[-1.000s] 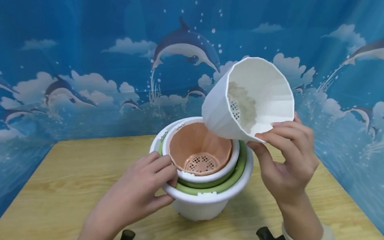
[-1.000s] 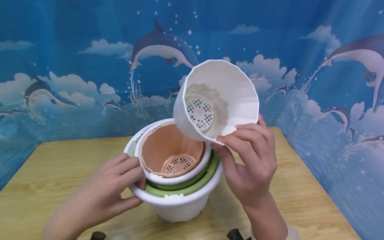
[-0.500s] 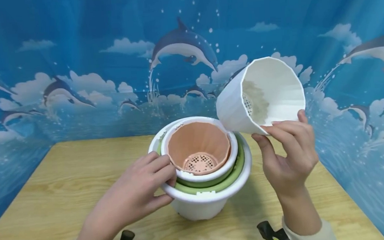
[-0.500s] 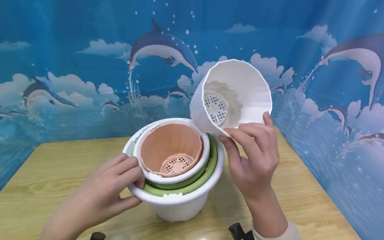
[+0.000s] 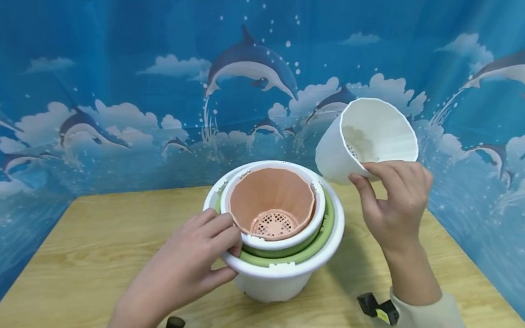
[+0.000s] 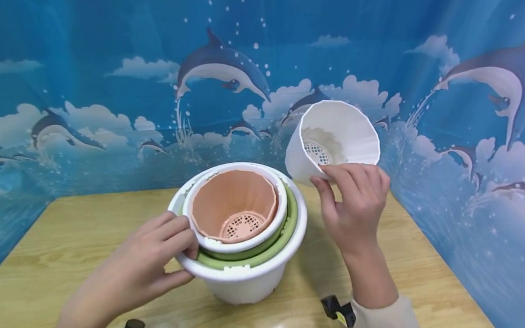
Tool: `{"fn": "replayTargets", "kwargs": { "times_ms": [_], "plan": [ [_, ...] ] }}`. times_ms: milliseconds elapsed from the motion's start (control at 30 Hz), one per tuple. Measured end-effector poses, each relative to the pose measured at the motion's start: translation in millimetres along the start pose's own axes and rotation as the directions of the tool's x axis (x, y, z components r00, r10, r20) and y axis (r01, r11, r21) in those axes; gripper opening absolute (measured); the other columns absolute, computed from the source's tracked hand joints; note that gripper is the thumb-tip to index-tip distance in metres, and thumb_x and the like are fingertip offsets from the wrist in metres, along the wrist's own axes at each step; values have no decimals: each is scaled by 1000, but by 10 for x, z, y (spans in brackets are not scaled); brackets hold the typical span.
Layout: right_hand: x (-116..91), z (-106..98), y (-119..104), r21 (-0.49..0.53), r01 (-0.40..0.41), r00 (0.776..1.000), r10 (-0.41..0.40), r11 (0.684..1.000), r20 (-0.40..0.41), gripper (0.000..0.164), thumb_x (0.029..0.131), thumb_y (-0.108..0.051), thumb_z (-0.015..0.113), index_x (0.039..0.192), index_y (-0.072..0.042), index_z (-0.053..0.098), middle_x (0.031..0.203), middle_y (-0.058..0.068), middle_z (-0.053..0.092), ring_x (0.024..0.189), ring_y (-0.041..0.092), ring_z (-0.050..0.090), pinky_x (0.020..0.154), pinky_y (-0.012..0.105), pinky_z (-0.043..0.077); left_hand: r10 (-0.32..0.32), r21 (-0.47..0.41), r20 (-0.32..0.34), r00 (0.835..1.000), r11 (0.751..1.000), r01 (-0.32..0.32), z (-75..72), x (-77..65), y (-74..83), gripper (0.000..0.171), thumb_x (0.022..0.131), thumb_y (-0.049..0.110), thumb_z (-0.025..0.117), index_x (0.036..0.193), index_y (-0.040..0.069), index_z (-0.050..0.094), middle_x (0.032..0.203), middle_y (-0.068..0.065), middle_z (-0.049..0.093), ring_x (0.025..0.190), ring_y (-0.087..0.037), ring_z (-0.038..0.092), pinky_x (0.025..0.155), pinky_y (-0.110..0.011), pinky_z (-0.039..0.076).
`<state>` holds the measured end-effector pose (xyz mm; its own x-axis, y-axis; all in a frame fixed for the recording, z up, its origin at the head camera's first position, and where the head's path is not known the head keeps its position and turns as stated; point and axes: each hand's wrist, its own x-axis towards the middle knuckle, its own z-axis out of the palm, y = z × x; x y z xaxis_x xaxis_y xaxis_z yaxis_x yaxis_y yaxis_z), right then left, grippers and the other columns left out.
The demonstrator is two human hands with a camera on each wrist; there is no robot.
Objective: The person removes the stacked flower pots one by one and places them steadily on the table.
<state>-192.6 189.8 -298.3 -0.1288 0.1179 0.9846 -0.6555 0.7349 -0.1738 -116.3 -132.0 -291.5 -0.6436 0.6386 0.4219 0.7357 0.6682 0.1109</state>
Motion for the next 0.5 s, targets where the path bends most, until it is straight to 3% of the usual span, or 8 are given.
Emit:
{"fn": "replayTargets", "kwargs": {
  "times_ms": [233, 367, 500],
  "plan": [
    [-113, -30, 269, -91, -25, 992, 36, 996, 120, 37, 82, -37, 77, 88, -1, 74, 81, 18, 68, 80, 42, 53, 84, 50, 32, -3, 3, -5, 1000, 1000, 3, 5, -10, 2, 32, 76, 29, 82, 87, 29, 52, 94, 17, 49, 89, -6, 41, 75, -28, 42],
    [-158, -54, 377, -136, -28, 979, 55, 990, 197, 30, 78, -26, 81, 94, -1, 74, 84, 19, 69, 82, 42, 54, 83, 58, 32, -3, 7, -8, 1000, 1000, 3, 7, -16, 8, 31, 76, 28, 81, 87, 29, 52, 95, 16, 49, 89, -6, 41, 74, -28, 43],
    [-198, -66, 465, -167, -39, 963, 81, 985, 255, 32, 81, -28, 79, 97, -2, 74, 87, 19, 70, 85, 42, 54, 84, 61, 33, 0, 5, -11, 1000, 1000, 0, 6, -13, 8, 31, 76, 29, 82, 87, 29, 52, 95, 16, 49, 89, -6, 41, 75, -28, 43]
  ]
}}
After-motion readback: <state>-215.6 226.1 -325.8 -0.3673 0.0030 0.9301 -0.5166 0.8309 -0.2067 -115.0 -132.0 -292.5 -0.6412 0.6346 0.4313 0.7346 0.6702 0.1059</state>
